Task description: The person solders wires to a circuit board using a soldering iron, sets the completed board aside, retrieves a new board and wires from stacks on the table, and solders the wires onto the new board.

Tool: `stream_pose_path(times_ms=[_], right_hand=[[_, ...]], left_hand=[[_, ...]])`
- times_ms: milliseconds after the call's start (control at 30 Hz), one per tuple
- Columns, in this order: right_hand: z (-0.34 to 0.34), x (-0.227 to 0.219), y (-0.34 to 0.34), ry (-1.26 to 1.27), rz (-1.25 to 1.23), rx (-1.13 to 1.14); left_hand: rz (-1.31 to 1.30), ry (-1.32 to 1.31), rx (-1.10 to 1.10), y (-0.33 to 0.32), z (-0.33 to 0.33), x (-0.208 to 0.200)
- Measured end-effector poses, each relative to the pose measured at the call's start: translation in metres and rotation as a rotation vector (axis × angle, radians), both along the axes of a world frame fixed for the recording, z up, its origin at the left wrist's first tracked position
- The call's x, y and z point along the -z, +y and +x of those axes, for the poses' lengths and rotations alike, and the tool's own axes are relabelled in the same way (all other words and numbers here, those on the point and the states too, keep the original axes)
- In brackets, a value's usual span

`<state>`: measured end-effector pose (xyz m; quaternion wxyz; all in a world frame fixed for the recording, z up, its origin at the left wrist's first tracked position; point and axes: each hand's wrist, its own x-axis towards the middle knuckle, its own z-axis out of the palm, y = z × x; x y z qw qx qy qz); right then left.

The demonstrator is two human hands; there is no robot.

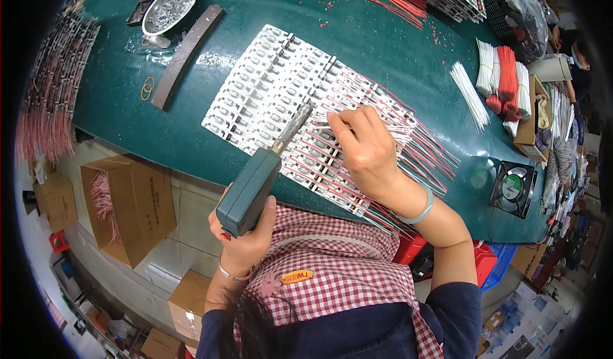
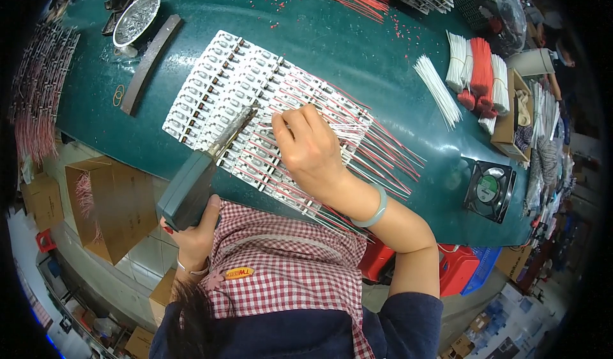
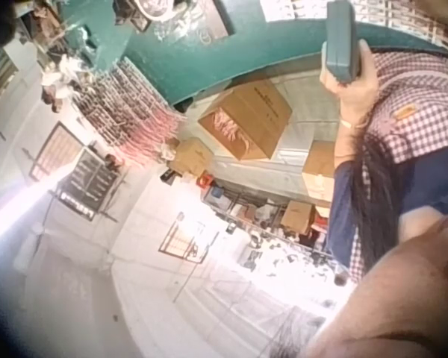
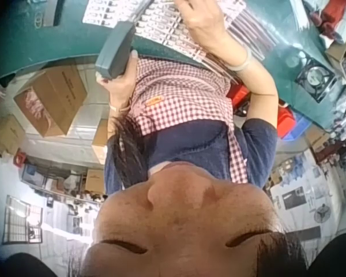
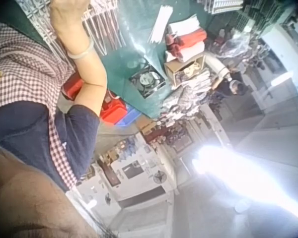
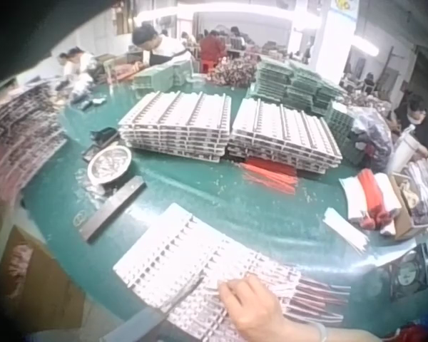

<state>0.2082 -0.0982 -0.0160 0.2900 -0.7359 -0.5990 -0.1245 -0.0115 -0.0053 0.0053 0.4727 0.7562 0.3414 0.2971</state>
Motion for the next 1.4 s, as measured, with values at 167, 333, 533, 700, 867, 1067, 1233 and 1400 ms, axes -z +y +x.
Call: stream_pose_path(times_ms=[167, 333, 533, 700, 867, 1067, 1233, 1400], right_hand=[[-0.001, 0.0, 0.001, -0.011, -0.023, 0.002], [-0.001, 0.0, 0.001, -0.021, -0.036, 0.003], [0.0, -0.002, 0.001, -0.054, -0.072, -0.023], [-0.001, -0.001, 0.001, -0.05, -0.072, -0.021], [-0.002, 0.0, 0.001, -0.036, -0.058, 0.004], [-0.007, -0.003, -0.001, -0.031, -0.018, -0.018], [-0.011, -0.001, -0.001, -0.017, -0.021, -0.026], [-0.012, 0.0, -0.001, -0.032, -0.047, -0.022]], left_hand=[[-0.01, 0.036, 0.034, 0.001, -0.001, 0.0], [0.021, 0.014, 0.039, 0.001, 0.001, 0.0], [0.043, 0.051, 0.099, 0.004, 0.005, -0.007], [0.074, 0.073, 0.078, 0.002, 0.001, -0.008], [0.096, 0.038, 0.047, 0.002, -0.005, -0.004], [0.006, -0.006, -0.002, -0.001, -0.005, -0.005], [0.0, 0.01, 0.01, -0.001, -0.009, -0.003], [0.013, 0.033, 0.03, -0.001, -0.014, 0.0]])
